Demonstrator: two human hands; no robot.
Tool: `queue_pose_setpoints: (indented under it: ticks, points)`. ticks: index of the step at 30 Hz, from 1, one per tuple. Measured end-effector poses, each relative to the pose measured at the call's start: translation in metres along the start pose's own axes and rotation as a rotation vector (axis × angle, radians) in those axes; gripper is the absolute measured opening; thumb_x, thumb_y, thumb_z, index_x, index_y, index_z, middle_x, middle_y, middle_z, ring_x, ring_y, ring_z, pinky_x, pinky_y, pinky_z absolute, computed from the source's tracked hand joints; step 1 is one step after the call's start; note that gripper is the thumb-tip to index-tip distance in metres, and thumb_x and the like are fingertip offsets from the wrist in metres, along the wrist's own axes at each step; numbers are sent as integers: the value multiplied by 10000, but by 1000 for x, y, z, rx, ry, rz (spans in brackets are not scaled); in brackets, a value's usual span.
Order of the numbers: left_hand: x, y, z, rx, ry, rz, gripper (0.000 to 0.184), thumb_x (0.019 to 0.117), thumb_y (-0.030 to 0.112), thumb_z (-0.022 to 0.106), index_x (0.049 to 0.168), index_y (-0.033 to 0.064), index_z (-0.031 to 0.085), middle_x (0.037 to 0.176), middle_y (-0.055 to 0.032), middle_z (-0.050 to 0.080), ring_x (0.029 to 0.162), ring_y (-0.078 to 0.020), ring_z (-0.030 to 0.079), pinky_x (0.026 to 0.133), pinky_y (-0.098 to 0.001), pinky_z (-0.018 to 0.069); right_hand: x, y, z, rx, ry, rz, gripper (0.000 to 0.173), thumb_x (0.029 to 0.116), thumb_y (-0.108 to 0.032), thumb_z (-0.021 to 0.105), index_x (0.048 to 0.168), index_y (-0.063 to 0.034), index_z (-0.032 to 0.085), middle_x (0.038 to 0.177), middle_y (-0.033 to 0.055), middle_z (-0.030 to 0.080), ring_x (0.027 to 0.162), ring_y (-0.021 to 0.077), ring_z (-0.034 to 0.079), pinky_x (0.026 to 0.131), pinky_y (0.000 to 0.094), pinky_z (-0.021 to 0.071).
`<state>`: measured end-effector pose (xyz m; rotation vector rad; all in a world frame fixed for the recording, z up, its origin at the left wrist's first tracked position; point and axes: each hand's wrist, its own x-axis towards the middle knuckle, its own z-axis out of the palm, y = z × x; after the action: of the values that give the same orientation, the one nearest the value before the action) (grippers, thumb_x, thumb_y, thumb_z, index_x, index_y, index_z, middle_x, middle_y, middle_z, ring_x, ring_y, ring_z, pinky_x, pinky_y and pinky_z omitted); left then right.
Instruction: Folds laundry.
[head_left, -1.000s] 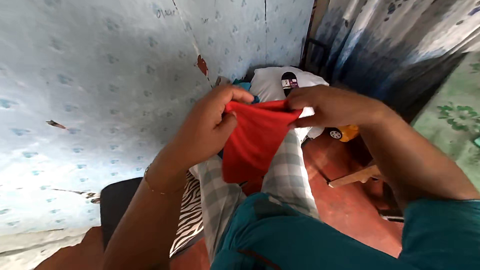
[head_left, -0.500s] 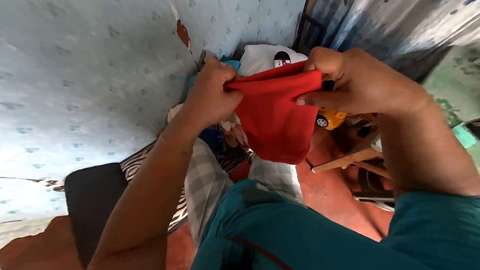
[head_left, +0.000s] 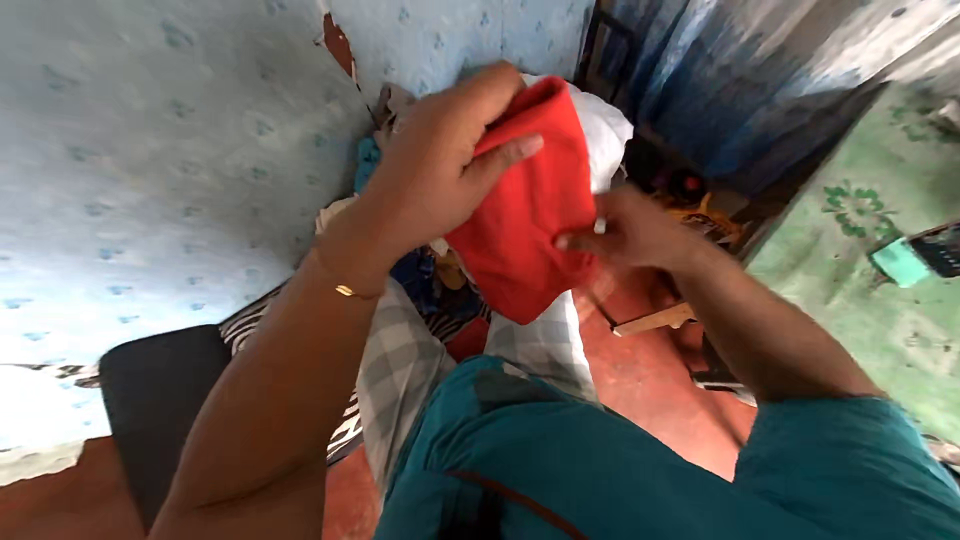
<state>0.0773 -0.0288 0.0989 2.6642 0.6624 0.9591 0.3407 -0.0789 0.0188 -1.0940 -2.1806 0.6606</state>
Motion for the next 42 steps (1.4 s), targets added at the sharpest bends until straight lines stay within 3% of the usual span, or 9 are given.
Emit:
queue_pose_setpoints:
  ticks: [4,11,14,16,22,26,30,35,42]
  points:
    - [-15,-4,-25,71,38,-48,333,1071,315,519,1121,-4,602,942,-67,616,842,-12,563,781,-180,468,-39,80,29,-129,-340,229,196,1008,-130,618,1050,-3,761,1023,183,740,1000,347,707,947,599,522]
    - [1,6,1,121,-129,94,237,1037,232,570,1048,5,636,935,-146,639,842,-246,630,758,-418,520,11,-22,-27,157,-10,28,845,859,-357,774,1547,-52,391,1349,75,640,1224,134,619,1013,314,537]
    - [3,4,7,82,-200,-21,366,972,347,673,1137,28,608,954,-120,648,856,-218,637,768,-401,535,38,-37,-29,142,-2,-72,265,933,-155,719,1150,-11,675,969,19,726,857,-2,676,790,201,577]
    - [3,-6,3,103,-361,-237,535,881,332,804,1265,46,565,1011,-161,685,919,-314,685,820,-540,555,49,-32,-35,44,-41,-43,110,971,-138,667,986,-40,714,838,-10,692,727,-24,617,701,190,533]
    - [-6,-42,0,134,-213,-329,252,908,134,734,1083,-41,687,1106,-248,624,999,-379,633,885,-568,521,41,-7,-59,-252,145,-16,201,1005,-147,610,1115,-33,733,1011,97,738,922,117,700,886,357,572]
    - [-26,-27,20,140,102,-100,221,883,104,655,1071,-8,686,1232,-212,665,1190,-350,620,1020,-508,482,-4,-2,-50,-316,267,-93,305,978,-14,535,1220,-8,720,1225,156,714,1186,226,671,1076,413,511]
    - [-100,-13,86,171,-16,188,207,999,151,551,976,-3,688,1327,-186,661,1351,-368,546,1199,-581,312,-79,27,17,-332,193,-83,374,890,48,546,1205,-14,737,1329,161,676,1341,335,567,1171,505,406]
    - [-184,5,161,-12,-375,222,196,1032,94,499,1025,7,675,1208,-168,721,1205,-339,670,1074,-517,487,-162,62,113,-123,-7,137,424,889,132,535,1197,-56,756,1347,174,665,1336,413,561,1129,602,420]
    - [-176,19,151,-6,-455,251,166,991,70,529,1008,38,690,1022,-127,746,993,-300,733,913,-445,577,-168,69,123,-95,6,100,403,899,96,543,1192,-73,763,1340,159,673,1322,383,581,1122,544,447]
